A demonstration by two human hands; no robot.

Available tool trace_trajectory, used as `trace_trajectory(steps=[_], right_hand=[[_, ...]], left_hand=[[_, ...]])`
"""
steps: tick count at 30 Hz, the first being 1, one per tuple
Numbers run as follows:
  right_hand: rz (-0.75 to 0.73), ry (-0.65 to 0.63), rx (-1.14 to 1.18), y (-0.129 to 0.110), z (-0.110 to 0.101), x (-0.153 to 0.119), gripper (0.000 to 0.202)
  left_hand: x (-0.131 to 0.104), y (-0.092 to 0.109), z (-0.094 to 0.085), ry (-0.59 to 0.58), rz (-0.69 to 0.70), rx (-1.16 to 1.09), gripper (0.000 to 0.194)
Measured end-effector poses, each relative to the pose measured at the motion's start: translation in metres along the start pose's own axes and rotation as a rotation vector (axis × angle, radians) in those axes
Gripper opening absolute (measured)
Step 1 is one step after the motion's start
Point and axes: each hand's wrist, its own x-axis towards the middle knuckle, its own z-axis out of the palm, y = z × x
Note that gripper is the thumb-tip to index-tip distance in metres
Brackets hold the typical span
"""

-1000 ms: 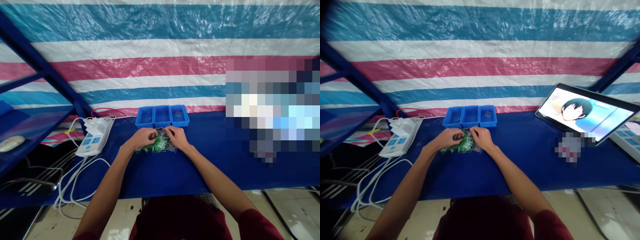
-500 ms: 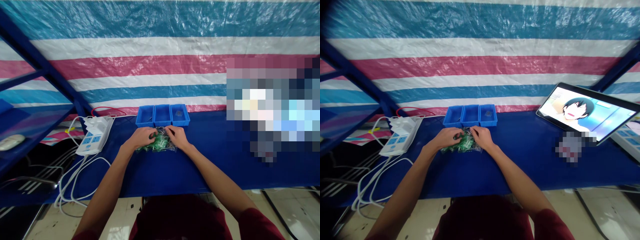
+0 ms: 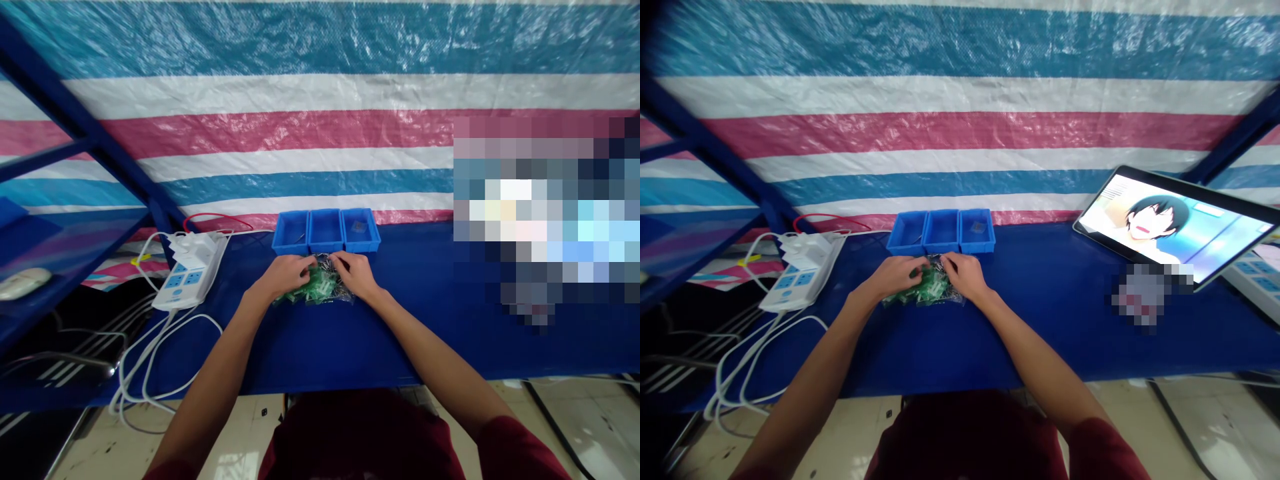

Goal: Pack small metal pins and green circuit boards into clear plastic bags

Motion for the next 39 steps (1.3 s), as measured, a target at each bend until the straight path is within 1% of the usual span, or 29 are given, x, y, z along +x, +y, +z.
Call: trace_trajectory(steps=[2,5,8,13,16,20,22,24,26,29,32,34,36,39], right_hand=[[0.001,0.001,-0.006,0.001,0.0,0.0,0.03],[0.005,-0.005,-0.015,0.002,0.0,0.0,0.03],[0.008,-0.009,-0.02,0.002,0.001,0.0,0.03],[0.011,-0.01,-0.03,0.001,0.0,0.0,0.03],[0.017,-0.012,-0.031,0.001,0.0,0.0,0.03],[0.012,-0.011,-0.019,0.001,0.0,0.0,0.031],[0.011,-0.01,-0.013,0.002,0.0,0.0,0.031],[0.021,-0.012,-0.012,0.001,0.0,0.0,0.031],[0.035,-0.008,-0.014,0.0,-0.001,0.0,0.031],[0.035,0.033,-0.002,-0.003,-0.002,0.0,0.03],[0.044,0.07,0.02,-0.005,-0.003,0.001,0.03],[0.062,0.07,0.048,-0.005,-0.003,0.002,0.034],[0.082,0.055,0.103,-0.004,-0.002,0.004,0.037],[0.126,0.028,0.216,-0.003,0.001,0.005,0.031]], left_hand=[[-0.001,-0.004,0.0,0.014,0.012,-0.031,0.029],[-0.002,-0.007,-0.001,0.019,0.005,-0.055,0.025],[-0.003,-0.007,-0.004,-0.021,-0.014,-0.057,0.022],[-0.002,-0.005,-0.004,-0.071,-0.041,-0.053,0.026],[-0.001,-0.005,-0.002,-0.058,-0.035,-0.047,0.029],[-0.001,-0.007,-0.001,-0.014,0.029,-0.104,0.028],[-0.002,-0.009,-0.001,0.034,0.059,-0.186,0.024],[-0.002,-0.01,-0.002,0.113,0.058,-0.281,0.02],[-0.002,-0.01,-0.004,0.215,0.026,-0.352,0.016],[-0.003,-0.007,-0.006,0.363,-0.032,-0.406,0.012],[-0.003,0.0,-0.007,0.483,-0.067,-0.542,0.014],[-0.002,0.005,-0.005,0.54,-0.079,-0.699,0.017],[-0.001,0.01,0.0,0.572,-0.09,-0.85,0.02],[0.003,0.015,0.008,0.599,-0.116,-0.991,0.023]])
